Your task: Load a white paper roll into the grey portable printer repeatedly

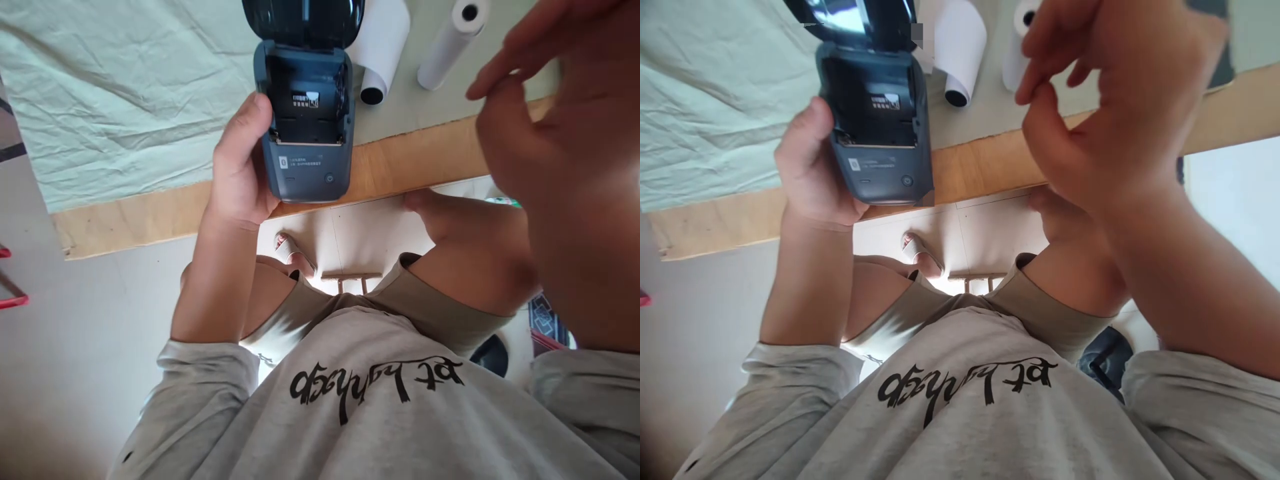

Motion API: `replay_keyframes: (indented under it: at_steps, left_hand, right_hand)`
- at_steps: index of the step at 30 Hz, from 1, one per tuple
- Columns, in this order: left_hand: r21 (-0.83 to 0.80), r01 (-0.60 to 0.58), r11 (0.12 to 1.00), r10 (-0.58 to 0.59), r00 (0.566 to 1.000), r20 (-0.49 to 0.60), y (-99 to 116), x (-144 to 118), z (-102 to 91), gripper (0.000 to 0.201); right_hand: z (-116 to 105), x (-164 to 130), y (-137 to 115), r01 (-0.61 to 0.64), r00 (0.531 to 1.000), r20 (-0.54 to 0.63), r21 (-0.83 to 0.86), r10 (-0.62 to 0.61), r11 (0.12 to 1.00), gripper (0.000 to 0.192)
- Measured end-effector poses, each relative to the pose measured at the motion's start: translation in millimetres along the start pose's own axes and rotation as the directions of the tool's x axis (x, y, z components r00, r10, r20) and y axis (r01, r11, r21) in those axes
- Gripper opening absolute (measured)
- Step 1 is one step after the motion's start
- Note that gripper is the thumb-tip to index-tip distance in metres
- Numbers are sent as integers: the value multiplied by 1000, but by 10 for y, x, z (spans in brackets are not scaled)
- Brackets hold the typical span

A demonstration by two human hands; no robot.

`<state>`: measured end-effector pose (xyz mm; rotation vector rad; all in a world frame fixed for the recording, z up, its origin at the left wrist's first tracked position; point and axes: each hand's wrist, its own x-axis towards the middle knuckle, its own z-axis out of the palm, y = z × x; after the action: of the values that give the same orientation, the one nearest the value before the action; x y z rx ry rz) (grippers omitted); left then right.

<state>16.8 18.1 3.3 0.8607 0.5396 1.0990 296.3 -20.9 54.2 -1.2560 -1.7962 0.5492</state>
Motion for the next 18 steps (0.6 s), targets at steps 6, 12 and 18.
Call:
replay_keyframes:
  at_steps: [6,12,18]
  left_hand:
    - [104,12,995,-2,996,-94,-53,3,-70,29]
    - [72,-18,997,26,993,-113,24,-102,34,23]
    - [129,83,988,-62,985,-161,120,-195,66,41]
  right_hand:
    - [392,264,-241,45,999,42,-291,-34,956,41]
    - [655,303,-114,72,988,153,-402,-10,913,53]
    - [744,468,-152,-101,930,239,-566,280,819,61]
